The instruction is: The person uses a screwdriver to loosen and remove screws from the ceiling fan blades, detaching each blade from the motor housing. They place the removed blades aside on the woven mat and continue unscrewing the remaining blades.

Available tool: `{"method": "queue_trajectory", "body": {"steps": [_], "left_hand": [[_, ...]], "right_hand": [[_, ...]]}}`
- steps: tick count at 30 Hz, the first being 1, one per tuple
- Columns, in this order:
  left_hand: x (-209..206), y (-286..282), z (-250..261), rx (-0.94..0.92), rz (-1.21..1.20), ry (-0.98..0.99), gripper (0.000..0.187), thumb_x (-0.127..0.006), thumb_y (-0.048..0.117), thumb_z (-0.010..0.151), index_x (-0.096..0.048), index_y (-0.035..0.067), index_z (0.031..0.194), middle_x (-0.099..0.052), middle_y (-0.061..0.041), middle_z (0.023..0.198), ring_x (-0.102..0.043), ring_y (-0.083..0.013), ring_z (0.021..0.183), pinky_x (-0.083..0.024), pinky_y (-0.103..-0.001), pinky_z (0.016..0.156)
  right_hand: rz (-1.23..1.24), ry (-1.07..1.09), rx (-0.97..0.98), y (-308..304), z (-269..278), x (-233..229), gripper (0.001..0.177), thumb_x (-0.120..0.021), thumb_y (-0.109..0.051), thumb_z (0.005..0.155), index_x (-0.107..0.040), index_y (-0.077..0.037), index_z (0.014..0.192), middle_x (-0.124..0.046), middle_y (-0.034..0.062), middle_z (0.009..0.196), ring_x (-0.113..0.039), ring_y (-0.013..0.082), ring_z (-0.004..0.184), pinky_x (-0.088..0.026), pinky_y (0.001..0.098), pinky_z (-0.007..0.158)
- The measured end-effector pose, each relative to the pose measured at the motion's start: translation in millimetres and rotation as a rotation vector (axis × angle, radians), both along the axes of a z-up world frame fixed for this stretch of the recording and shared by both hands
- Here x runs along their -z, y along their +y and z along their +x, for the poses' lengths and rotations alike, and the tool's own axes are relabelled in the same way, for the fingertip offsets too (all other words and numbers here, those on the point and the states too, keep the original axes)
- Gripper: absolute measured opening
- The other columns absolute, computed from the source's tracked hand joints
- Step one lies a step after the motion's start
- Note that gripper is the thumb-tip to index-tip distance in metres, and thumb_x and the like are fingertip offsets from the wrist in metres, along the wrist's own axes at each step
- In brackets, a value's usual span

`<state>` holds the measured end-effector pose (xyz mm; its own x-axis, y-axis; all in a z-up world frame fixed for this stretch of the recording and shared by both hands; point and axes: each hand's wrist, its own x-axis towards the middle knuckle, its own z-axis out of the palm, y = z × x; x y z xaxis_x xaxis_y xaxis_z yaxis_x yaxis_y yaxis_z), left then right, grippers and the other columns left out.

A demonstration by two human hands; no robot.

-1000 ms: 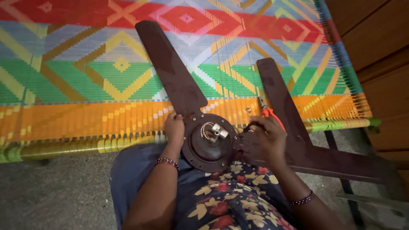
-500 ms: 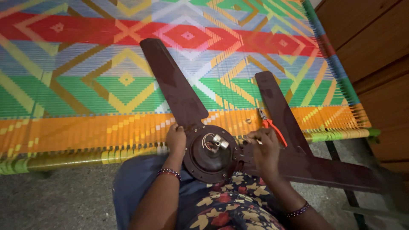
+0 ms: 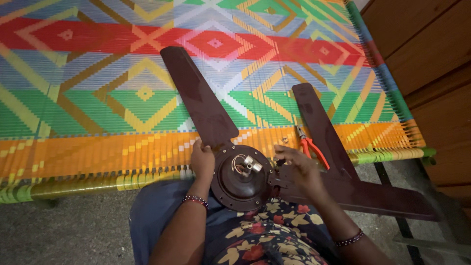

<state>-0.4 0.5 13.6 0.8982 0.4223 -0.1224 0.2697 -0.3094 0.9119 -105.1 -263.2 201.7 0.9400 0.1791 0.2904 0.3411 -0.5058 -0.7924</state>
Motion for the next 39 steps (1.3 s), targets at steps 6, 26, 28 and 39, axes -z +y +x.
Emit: {"method": "queue_trajectory", "body": {"steps": [6, 26, 28, 39], "left_hand": [[-38, 3, -12, 0.042, -0.066, 0.02, 0.045, -0.058, 0.016, 0.096, -0.056, 0.004, 0.14, -0.072, -0.019, 0.116, -0.068, -0.037, 0.108, -0.052, -0.046, 0.093], [-143, -52, -126, 1.225, 0.737, -0.775, 0.039, -0.056, 0.015, 0.093, -0.064, 0.005, 0.13, -0.065, -0.007, 0.12, -0.059, -0.0226, 0.101, -0.047, -0.039, 0.088], [-134, -60, -128, 1.259, 0.836, -0.704, 0.044, -0.056, 0.016, 0.092, -0.062, 0.004, 0.133, -0.063, -0.009, 0.13, -0.055, -0.0227, 0.107, -0.043, -0.039, 0.092], [-95, -64, -127, 1.287, 1.017, -0.587, 0.068, -0.062, 0.041, 0.089, -0.052, 0.002, 0.144, -0.046, -0.016, 0.151, -0.037, -0.0305, 0.139, -0.024, -0.056, 0.111]], "right_hand": [[-0.01, -0.099, 0.224, 9, -8, 16, 0.024, -0.074, 0.001, 0.088, -0.078, -0.01, 0.108, -0.067, 0.0073, 0.113, -0.066, 0.0186, 0.103, -0.061, 0.0315, 0.09], [0.133, -0.177, 0.306, 8, -17, 9, 0.017, -0.064, 0.003, 0.093, -0.061, 0.002, 0.11, -0.063, 0.0167, 0.126, -0.064, 0.0239, 0.113, -0.053, 0.0318, 0.093], [0.038, -0.203, 0.506, 9, -20, 12, 0.018, -0.076, -0.003, 0.088, -0.065, 0.001, 0.103, -0.061, 0.018, 0.112, -0.067, 0.0241, 0.097, -0.056, 0.0324, 0.084], [0.141, -0.21, 0.231, -16, -13, 6, 0.022, -0.063, 0.0, 0.094, -0.071, -0.002, 0.115, -0.073, 0.0117, 0.114, -0.071, 0.0194, 0.103, -0.055, 0.0314, 0.088]]}}
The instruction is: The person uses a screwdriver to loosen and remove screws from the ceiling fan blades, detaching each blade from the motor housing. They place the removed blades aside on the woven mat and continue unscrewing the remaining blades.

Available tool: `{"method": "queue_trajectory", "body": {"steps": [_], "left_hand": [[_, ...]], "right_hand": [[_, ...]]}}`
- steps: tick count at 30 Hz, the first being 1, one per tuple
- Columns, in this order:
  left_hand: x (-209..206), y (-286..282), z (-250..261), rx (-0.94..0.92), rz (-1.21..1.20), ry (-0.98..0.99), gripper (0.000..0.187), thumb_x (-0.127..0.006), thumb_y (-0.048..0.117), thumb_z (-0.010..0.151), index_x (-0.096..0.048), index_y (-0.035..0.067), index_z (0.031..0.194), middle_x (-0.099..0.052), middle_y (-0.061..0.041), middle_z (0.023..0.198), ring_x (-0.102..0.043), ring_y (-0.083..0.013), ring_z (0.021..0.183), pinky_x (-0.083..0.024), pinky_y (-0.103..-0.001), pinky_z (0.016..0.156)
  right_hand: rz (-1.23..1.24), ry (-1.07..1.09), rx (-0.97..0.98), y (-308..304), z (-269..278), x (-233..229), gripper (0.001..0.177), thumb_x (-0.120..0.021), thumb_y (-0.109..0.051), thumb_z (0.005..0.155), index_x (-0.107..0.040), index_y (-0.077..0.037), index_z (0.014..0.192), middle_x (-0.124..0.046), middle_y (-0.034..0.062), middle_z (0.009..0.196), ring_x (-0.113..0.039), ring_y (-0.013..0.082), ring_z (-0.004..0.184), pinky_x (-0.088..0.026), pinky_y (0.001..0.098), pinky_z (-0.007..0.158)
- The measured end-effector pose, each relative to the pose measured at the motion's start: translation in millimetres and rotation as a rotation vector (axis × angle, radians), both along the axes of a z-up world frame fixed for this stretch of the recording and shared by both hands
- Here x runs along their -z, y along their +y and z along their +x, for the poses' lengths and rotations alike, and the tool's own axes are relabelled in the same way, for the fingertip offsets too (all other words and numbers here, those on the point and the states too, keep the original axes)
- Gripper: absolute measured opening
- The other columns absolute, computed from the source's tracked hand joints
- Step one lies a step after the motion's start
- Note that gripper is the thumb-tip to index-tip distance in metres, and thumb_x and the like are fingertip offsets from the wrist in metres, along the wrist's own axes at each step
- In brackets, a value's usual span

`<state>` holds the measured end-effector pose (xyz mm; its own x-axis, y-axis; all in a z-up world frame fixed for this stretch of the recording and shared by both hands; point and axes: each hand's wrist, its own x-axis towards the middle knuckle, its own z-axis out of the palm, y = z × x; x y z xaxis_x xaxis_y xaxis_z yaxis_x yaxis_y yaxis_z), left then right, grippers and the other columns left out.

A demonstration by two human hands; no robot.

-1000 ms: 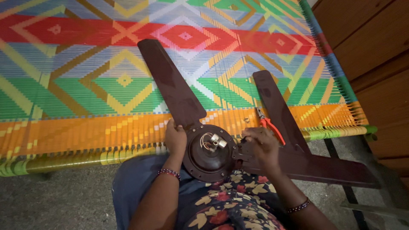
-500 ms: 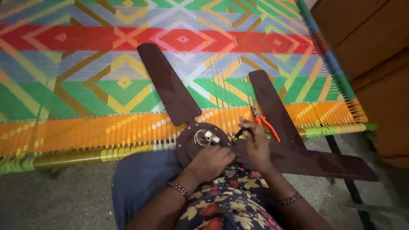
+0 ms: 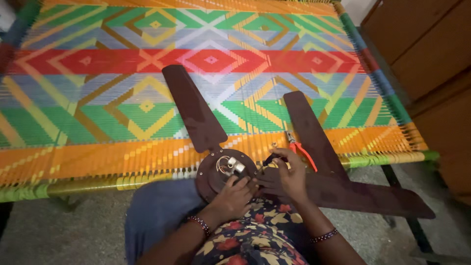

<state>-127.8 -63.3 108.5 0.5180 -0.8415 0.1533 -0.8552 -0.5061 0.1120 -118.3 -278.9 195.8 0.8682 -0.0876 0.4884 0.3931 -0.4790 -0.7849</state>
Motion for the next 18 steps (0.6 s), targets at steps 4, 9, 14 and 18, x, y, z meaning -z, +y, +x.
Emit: {"method": "queue_trajectory", "body": {"steps": [4, 9, 14, 18], "left_hand": [[2, 6, -2, 0.006, -0.074, -0.066, 0.066, -0.064, 0.042, 0.091, -0.054, 0.002, 0.143, -0.048, -0.016, 0.154, -0.041, -0.0301, 0.139, -0.028, -0.054, 0.113], [4, 9, -4, 0.022, -0.135, -0.083, 0.062, -0.066, 0.04, 0.091, -0.059, 0.004, 0.14, -0.053, -0.014, 0.151, -0.044, -0.0286, 0.137, -0.029, -0.056, 0.112], [7, 9, -5, 0.013, -0.157, -0.115, 0.058, -0.066, 0.04, 0.091, -0.061, 0.005, 0.137, -0.055, -0.013, 0.148, -0.045, -0.0286, 0.136, -0.029, -0.056, 0.113], [9, 10, -5, 0.014, -0.174, -0.094, 0.057, -0.066, 0.039, 0.09, -0.063, 0.006, 0.137, -0.055, -0.012, 0.149, -0.045, -0.0289, 0.138, -0.03, -0.054, 0.115]], "right_hand": [[0.043, -0.018, -0.086, 3, 3, -1, 0.024, -0.06, 0.0, 0.098, -0.068, -0.001, 0.121, -0.072, 0.012, 0.12, -0.068, 0.0209, 0.114, -0.053, 0.0319, 0.096], [-0.01, 0.037, 0.017, 11, 2, 6, 0.02, -0.075, -0.005, 0.089, -0.067, -0.002, 0.107, -0.068, 0.0131, 0.109, -0.069, 0.0201, 0.097, -0.056, 0.0314, 0.084], [0.024, -0.016, -0.076, 9, 2, 0, 0.02, -0.064, 0.0, 0.094, -0.07, -0.002, 0.113, -0.072, 0.0101, 0.111, -0.069, 0.0205, 0.106, -0.054, 0.0315, 0.093], [0.033, -0.015, -0.133, 12, -1, -2, 0.023, -0.065, 0.0, 0.091, -0.066, -0.001, 0.114, -0.064, 0.012, 0.114, -0.065, 0.0235, 0.106, -0.051, 0.0322, 0.093]]}}
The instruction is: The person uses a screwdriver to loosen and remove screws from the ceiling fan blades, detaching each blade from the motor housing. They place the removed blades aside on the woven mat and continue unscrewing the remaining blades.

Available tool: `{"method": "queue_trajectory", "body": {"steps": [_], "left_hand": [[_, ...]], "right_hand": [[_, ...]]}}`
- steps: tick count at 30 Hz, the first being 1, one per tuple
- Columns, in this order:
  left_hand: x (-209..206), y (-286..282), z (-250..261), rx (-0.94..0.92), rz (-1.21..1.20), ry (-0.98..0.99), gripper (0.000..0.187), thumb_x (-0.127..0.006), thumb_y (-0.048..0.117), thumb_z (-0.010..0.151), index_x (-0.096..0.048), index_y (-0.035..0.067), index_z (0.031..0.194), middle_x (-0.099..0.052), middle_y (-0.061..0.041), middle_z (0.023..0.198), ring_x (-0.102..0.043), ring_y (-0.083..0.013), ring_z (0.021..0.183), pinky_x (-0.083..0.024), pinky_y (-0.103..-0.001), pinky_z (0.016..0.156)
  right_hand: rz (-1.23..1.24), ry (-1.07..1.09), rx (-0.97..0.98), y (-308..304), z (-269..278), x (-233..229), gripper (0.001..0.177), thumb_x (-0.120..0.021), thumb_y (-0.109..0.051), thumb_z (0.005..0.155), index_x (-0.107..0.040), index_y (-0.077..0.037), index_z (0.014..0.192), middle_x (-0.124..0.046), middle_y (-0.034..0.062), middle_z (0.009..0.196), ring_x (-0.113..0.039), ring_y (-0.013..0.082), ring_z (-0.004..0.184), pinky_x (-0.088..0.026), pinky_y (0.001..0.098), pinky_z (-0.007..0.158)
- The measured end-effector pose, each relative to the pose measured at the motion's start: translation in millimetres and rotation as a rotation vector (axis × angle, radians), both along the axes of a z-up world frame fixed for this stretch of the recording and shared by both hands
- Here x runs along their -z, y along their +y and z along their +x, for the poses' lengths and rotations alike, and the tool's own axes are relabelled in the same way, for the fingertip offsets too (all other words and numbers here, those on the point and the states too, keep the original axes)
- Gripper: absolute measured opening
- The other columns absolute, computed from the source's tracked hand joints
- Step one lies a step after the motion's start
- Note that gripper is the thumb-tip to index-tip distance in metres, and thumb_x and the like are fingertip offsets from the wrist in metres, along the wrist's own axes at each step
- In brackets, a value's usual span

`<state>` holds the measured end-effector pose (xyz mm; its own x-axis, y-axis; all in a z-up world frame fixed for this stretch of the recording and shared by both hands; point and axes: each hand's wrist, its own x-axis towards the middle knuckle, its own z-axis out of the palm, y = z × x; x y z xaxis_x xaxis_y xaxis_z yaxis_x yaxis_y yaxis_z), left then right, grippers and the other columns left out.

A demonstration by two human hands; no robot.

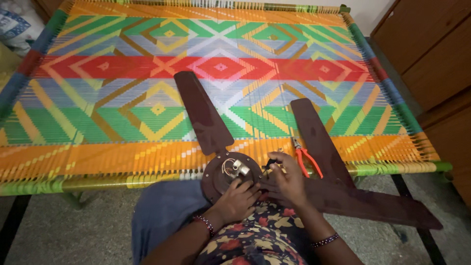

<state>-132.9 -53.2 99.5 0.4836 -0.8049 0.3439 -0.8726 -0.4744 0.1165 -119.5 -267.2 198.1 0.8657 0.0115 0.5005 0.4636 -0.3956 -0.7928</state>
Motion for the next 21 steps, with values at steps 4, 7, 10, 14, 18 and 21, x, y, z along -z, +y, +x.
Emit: {"method": "queue_trajectory", "body": {"steps": [4, 7, 10, 14, 18, 21], "left_hand": [[0, -4, -1, -0.013, -0.014, -0.007, 0.057, -0.067, 0.038, 0.088, -0.064, 0.005, 0.134, -0.056, -0.012, 0.149, -0.046, -0.0288, 0.137, -0.031, -0.054, 0.112], [0, -2, -1, -0.011, -0.031, -0.002, 0.055, -0.068, 0.037, 0.088, -0.066, 0.005, 0.132, -0.056, -0.013, 0.149, -0.046, -0.0283, 0.136, -0.033, -0.054, 0.111], [-2, 2, 0, 0.004, -0.056, -0.048, 0.053, -0.068, 0.037, 0.09, -0.066, 0.006, 0.132, -0.057, -0.012, 0.149, -0.047, -0.0272, 0.136, -0.034, -0.052, 0.112], [-4, 1, 0, -0.003, -0.031, -0.066, 0.053, -0.068, 0.039, 0.09, -0.066, 0.007, 0.131, -0.057, -0.012, 0.149, -0.047, -0.0273, 0.135, -0.034, -0.054, 0.112], [-2, -2, 1, -0.013, 0.018, -0.043, 0.054, -0.066, 0.041, 0.09, -0.065, 0.008, 0.133, -0.055, -0.011, 0.15, -0.045, -0.0275, 0.135, -0.032, -0.054, 0.111], [-1, -5, 1, -0.036, 0.061, -0.02, 0.055, -0.064, 0.042, 0.092, -0.063, 0.008, 0.135, -0.053, -0.011, 0.15, -0.045, -0.0263, 0.135, -0.031, -0.054, 0.111]], "right_hand": [[-0.062, 0.047, 0.036, 0, 0, 1, 0.012, -0.071, -0.006, 0.089, -0.071, -0.003, 0.101, -0.064, 0.0117, 0.104, -0.068, 0.0237, 0.097, -0.054, 0.0334, 0.088], [-0.061, 0.013, -0.094, -6, 3, -1, 0.012, -0.067, -0.009, 0.095, -0.071, -0.004, 0.104, -0.069, 0.0091, 0.104, -0.068, 0.0226, 0.1, -0.053, 0.0344, 0.092], [-0.092, -0.027, -0.063, -9, 3, -4, 0.019, -0.056, -0.007, 0.101, -0.071, -0.004, 0.113, -0.072, 0.0101, 0.116, -0.068, 0.0238, 0.112, -0.049, 0.0357, 0.102], [-0.114, -0.066, -0.07, -8, 1, -5, 0.024, -0.063, -0.004, 0.096, -0.069, -0.001, 0.119, -0.067, 0.0162, 0.122, -0.062, 0.0285, 0.119, -0.046, 0.0384, 0.103], [-0.065, 0.041, -0.008, -9, 1, -1, 0.016, -0.066, -0.004, 0.095, -0.075, -0.005, 0.109, -0.07, 0.0122, 0.115, -0.067, 0.0231, 0.112, -0.053, 0.0333, 0.096], [-0.02, 0.034, -0.049, -13, 4, 0, 0.017, -0.06, -0.003, 0.098, -0.071, -0.005, 0.111, -0.072, 0.01, 0.118, -0.069, 0.0219, 0.113, -0.053, 0.0318, 0.098]]}}
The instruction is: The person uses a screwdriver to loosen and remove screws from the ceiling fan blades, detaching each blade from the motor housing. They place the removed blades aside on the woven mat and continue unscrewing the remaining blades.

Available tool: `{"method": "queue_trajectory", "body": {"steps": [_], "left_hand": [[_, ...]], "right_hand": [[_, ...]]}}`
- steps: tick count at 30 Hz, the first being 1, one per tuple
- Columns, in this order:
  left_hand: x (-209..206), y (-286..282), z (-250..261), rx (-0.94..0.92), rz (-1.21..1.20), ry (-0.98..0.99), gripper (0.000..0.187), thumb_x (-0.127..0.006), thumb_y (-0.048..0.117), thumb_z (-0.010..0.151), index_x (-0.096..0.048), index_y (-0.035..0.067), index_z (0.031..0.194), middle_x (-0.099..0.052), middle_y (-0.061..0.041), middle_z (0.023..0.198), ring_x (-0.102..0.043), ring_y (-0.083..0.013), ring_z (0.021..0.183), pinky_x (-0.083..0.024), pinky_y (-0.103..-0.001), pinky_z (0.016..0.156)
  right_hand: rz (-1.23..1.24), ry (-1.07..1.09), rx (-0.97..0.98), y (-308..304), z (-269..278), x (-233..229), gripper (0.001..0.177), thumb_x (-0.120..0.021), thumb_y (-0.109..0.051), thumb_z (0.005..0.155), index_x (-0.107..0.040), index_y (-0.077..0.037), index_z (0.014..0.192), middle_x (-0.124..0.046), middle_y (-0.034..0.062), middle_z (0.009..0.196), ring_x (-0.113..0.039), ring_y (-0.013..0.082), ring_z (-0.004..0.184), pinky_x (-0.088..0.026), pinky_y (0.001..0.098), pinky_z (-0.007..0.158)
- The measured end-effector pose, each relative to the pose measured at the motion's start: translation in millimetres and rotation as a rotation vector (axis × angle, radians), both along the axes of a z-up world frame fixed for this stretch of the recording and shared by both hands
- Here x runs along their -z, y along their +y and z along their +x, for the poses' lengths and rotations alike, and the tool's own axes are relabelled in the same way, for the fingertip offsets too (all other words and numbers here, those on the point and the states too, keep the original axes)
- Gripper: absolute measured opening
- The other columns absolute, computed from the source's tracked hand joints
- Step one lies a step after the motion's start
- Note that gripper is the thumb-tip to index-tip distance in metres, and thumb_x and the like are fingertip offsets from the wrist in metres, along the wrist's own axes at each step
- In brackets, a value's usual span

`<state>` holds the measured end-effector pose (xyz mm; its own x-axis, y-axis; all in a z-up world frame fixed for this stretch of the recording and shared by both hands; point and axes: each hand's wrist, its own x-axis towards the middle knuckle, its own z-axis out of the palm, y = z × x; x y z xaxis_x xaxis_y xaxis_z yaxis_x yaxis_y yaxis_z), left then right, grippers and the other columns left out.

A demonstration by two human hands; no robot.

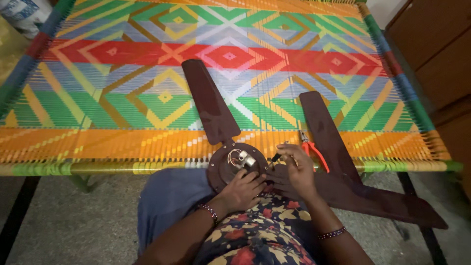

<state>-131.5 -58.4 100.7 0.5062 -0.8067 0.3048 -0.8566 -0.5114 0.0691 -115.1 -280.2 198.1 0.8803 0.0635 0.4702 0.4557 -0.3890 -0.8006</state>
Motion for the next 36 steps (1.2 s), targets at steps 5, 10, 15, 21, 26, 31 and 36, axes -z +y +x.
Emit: {"method": "queue_trajectory", "body": {"steps": [5, 10, 15, 21, 26, 31, 36], "left_hand": [[0, 1, 0, 0.006, -0.009, 0.0, 0.054, -0.063, 0.042, 0.092, -0.064, 0.009, 0.134, -0.053, -0.01, 0.15, -0.045, -0.0271, 0.135, -0.032, -0.054, 0.111], [-1, 2, 0, 0.016, -0.032, -0.029, 0.053, -0.063, 0.041, 0.09, -0.065, 0.01, 0.133, -0.055, -0.01, 0.148, -0.046, -0.0266, 0.133, -0.032, -0.054, 0.109], [-2, 3, 1, 0.024, -0.053, -0.018, 0.052, -0.064, 0.041, 0.091, -0.065, 0.01, 0.132, -0.055, -0.01, 0.15, -0.047, -0.0276, 0.132, -0.033, -0.053, 0.109], [-4, 1, 0, -0.003, -0.006, -0.032, 0.057, -0.064, 0.043, 0.088, -0.064, 0.008, 0.134, -0.055, -0.009, 0.148, -0.046, -0.0267, 0.134, -0.033, -0.054, 0.109], [-2, 1, 0, 0.007, -0.013, -0.022, 0.054, -0.062, 0.042, 0.09, -0.064, 0.01, 0.134, -0.055, -0.009, 0.148, -0.045, -0.0268, 0.135, -0.031, -0.054, 0.109], [-3, 4, -1, 0.011, -0.029, -0.028, 0.051, -0.063, 0.041, 0.092, -0.065, 0.01, 0.133, -0.056, -0.008, 0.148, -0.045, -0.0263, 0.136, -0.032, -0.053, 0.11], [-6, 6, -1, 0.03, -0.054, -0.044, 0.051, -0.064, 0.041, 0.092, -0.065, 0.01, 0.133, -0.055, -0.01, 0.149, -0.045, -0.0271, 0.135, -0.033, -0.052, 0.11]], "right_hand": [[-0.018, -0.114, -0.008, 2, -1, 4, 0.017, -0.068, 0.0, 0.093, -0.067, -0.001, 0.11, -0.065, 0.0141, 0.116, -0.063, 0.0257, 0.111, -0.05, 0.0339, 0.096], [0.047, -0.046, 0.064, 5, -3, 1, 0.013, -0.065, -0.001, 0.097, -0.068, -0.004, 0.109, -0.071, 0.0082, 0.116, -0.069, 0.0205, 0.11, -0.054, 0.0302, 0.096], [0.034, -0.031, -0.011, 6, -2, -1, 0.024, -0.063, 0.001, 0.094, -0.065, -0.001, 0.117, -0.065, 0.0111, 0.124, -0.063, 0.0218, 0.115, -0.051, 0.0312, 0.097], [-0.02, -0.018, 0.066, 6, -4, -1, 0.019, -0.068, -0.001, 0.096, -0.068, -0.004, 0.115, -0.071, 0.008, 0.116, -0.068, 0.0188, 0.111, -0.054, 0.0307, 0.098], [0.02, -0.004, -0.027, 9, -8, -4, 0.026, -0.063, 0.002, 0.097, -0.066, -0.002, 0.123, -0.063, 0.012, 0.125, -0.061, 0.0231, 0.12, -0.05, 0.0332, 0.101], [-0.016, 0.076, -0.048, 8, -6, -5, 0.02, -0.07, 0.0, 0.096, -0.073, -0.005, 0.115, -0.071, 0.0087, 0.115, -0.069, 0.0176, 0.109, -0.056, 0.0316, 0.096], [-0.021, 0.009, -0.113, 3, -5, -3, 0.029, -0.06, 0.004, 0.094, -0.069, -0.002, 0.121, -0.064, 0.0134, 0.132, -0.063, 0.0223, 0.119, -0.051, 0.0336, 0.101]]}}
